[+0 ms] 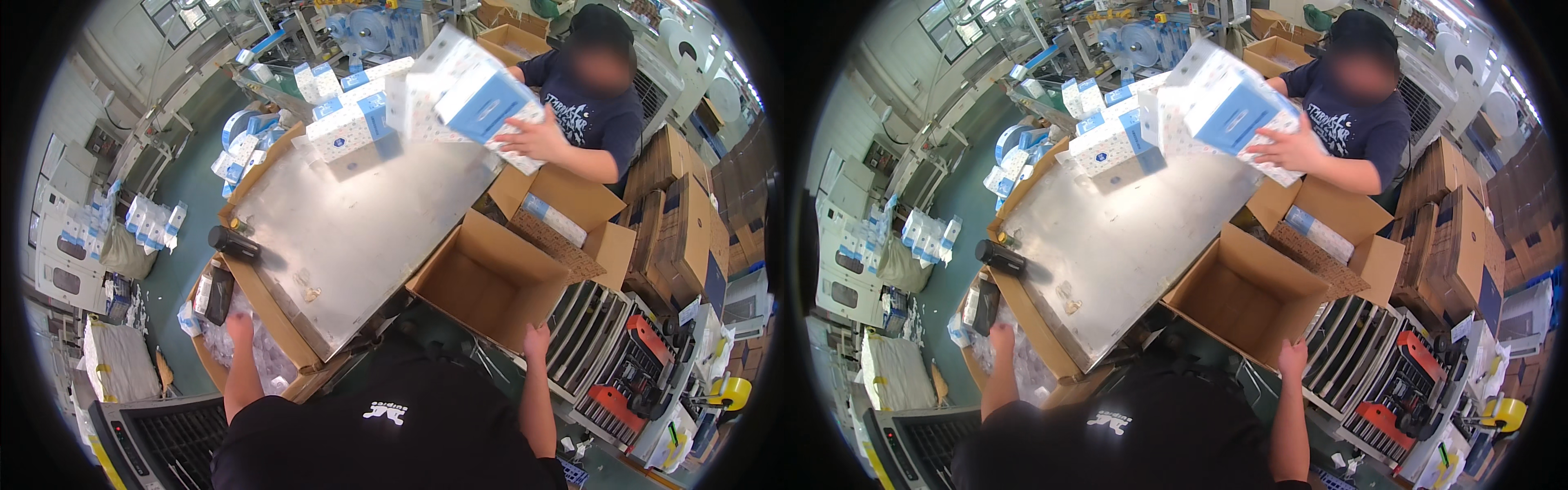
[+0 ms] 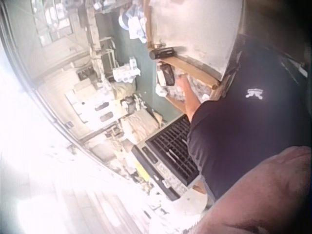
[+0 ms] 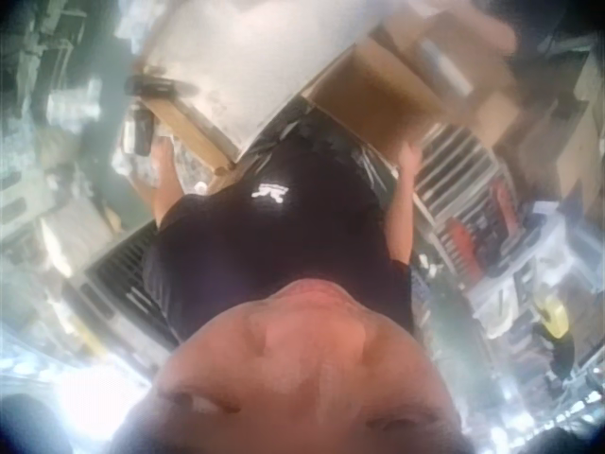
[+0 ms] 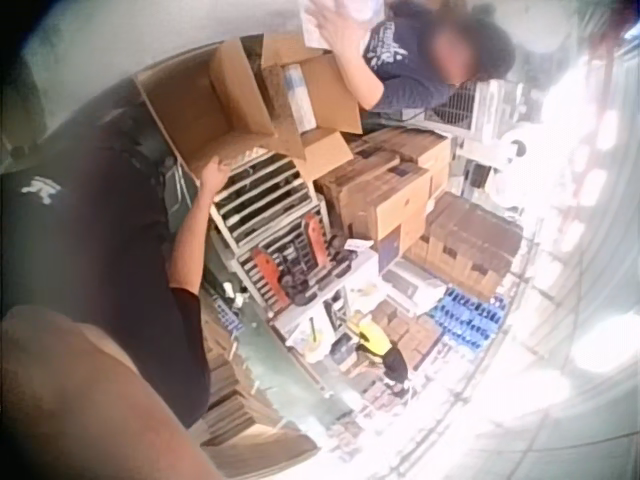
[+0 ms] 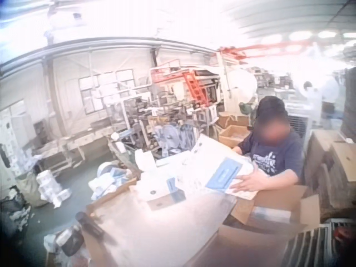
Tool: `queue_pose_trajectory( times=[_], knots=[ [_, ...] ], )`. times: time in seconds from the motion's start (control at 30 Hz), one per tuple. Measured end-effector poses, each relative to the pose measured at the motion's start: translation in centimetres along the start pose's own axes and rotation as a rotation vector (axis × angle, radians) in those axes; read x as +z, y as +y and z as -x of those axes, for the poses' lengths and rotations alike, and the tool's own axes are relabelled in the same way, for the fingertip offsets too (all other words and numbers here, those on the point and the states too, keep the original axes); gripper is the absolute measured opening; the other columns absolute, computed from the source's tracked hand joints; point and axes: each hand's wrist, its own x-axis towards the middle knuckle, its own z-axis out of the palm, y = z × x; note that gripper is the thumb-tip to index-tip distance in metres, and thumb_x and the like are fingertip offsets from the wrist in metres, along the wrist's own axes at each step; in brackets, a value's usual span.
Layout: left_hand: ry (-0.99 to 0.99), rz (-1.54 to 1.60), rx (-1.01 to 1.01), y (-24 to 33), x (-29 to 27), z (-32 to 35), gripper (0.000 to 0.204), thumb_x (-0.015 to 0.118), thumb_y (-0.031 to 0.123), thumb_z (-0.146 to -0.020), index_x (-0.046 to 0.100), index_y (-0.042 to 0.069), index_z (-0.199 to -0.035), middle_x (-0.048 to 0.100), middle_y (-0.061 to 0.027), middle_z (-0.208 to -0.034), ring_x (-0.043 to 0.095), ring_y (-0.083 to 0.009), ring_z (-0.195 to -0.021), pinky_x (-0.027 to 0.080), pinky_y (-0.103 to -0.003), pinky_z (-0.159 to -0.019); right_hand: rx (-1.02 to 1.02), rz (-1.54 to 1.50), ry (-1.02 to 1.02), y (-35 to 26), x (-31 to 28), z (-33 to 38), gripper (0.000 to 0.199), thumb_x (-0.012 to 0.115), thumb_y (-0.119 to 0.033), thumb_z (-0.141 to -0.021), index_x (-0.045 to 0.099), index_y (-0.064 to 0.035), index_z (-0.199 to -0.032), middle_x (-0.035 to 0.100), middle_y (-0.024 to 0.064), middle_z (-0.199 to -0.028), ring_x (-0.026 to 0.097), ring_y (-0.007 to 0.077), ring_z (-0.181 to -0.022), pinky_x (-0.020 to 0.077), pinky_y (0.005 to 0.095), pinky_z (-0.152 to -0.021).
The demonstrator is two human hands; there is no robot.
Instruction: The person picks up several blue-and-white packages from a table, places them into cardboard boxes, and then moves the boxes onto a conveyor belt system.
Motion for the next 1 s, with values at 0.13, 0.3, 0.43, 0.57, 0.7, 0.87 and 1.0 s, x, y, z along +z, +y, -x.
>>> queue_pose_trajectory(
  times=[0.13,0.3,0.43,0.57,0.7,0.87,1.0],
  knots=[
    [-0.206,0.977,0.216,22.3,5.9,5.1,0.048,0.066,0.001,-0.085,0.058,0.005,-0.132,0.069,-0.0079,-0.11,0.065,-0.018,-0.102,0.053,-0.031,-0.09,-0.045,0.022,0.033,-1.4,-1.9,0.9,0.037,0.06,-0.014,-0.088,0.063,0.0035,-0.12,0.073,0.0196,-0.112,0.07,0.0329,-0.106,0.0506,0.0393,-0.093],
    [-1.179,0.621,0.686,41.4,9.2,19.6,0.062,0.071,0.009,-0.088,0.05,0.009,-0.146,0.058,-0.0162,-0.14,0.056,-0.0292,-0.13,0.046,-0.041,-0.108,0.022,0.024,-0.025,-1.3,-1.6,0.5,0.045,0.066,-0.017,-0.088,0.06,0.0015,-0.128,0.072,0.02,-0.115,0.069,0.0357,-0.108,0.0506,0.0404,-0.096],
    [-0.903,0.291,1.268,45.3,14.4,13.6,0.074,0.08,0.02,-0.083,0.048,0.012,-0.149,0.047,-0.0191,-0.149,0.043,-0.0356,-0.141,0.034,-0.045,-0.118,0.067,0.245,-0.007,-6.0,-2.3,3.4,0.056,0.068,-0.019,-0.087,0.052,0.0009,-0.137,0.07,0.0201,-0.122,0.068,0.0345,-0.112,0.0505,0.0406,-0.098],
    [-0.537,0.336,1.013,45.2,23.0,-7.0,0.073,0.082,0.028,-0.079,0.052,0.008,-0.143,0.051,-0.0215,-0.145,0.044,-0.0379,-0.139,0.034,-0.046,-0.117,-0.011,0.246,0.146,-8.4,-2.6,6.1,0.068,0.072,-0.017,-0.086,0.043,-0.0002,-0.146,0.061,0.0206,-0.136,0.063,0.0338,-0.119,0.0486,0.0408,-0.102],
    [0.131,0.161,0.662,42.3,24.3,-28.5,0.063,0.08,0.032,-0.079,0.061,0.005,-0.133,0.059,-0.0216,-0.135,0.055,-0.0375,-0.126,0.044,-0.048,-0.106,-0.109,0.246,0.466,-10.4,-1.3,5.8,0.067,0.069,-0.003,-0.085,0.042,-0.0021,-0.147,0.047,0.0208,-0.145,0.058,0.0342,-0.121,0.0473,0.0419,-0.104],
    [-0.357,0.728,0.313,42.0,26.7,-35.6,0.043,0.071,0.034,-0.091,0.068,0.004,-0.121,0.072,-0.014,-0.105,0.068,-0.0237,-0.095,0.053,-0.036,-0.083,-0.328,0.198,0.473,-18.7,4.2,3.7,0.049,0.061,0.009,-0.085,0.055,0.0003,-0.133,0.057,0.0162,-0.128,0.061,0.0269,-0.111,0.0496,0.0368,-0.099],
    [-0.685,0.19,0.511,47.2,25.2,-31.2,0.041,0.072,0.038,-0.089,0.069,0.005,-0.114,0.073,-0.0126,-0.099,0.069,-0.0262,-0.086,0.054,-0.037,-0.074,-0.56,0.107,0.183,-28.4,13.4,0.1,0.026,0.062,0.009,-0.084,0.068,-0.0004,-0.107,0.066,0.0135,-0.106,0.067,0.0249,-0.094,0.0552,0.0327,-0.086]
  ],
)
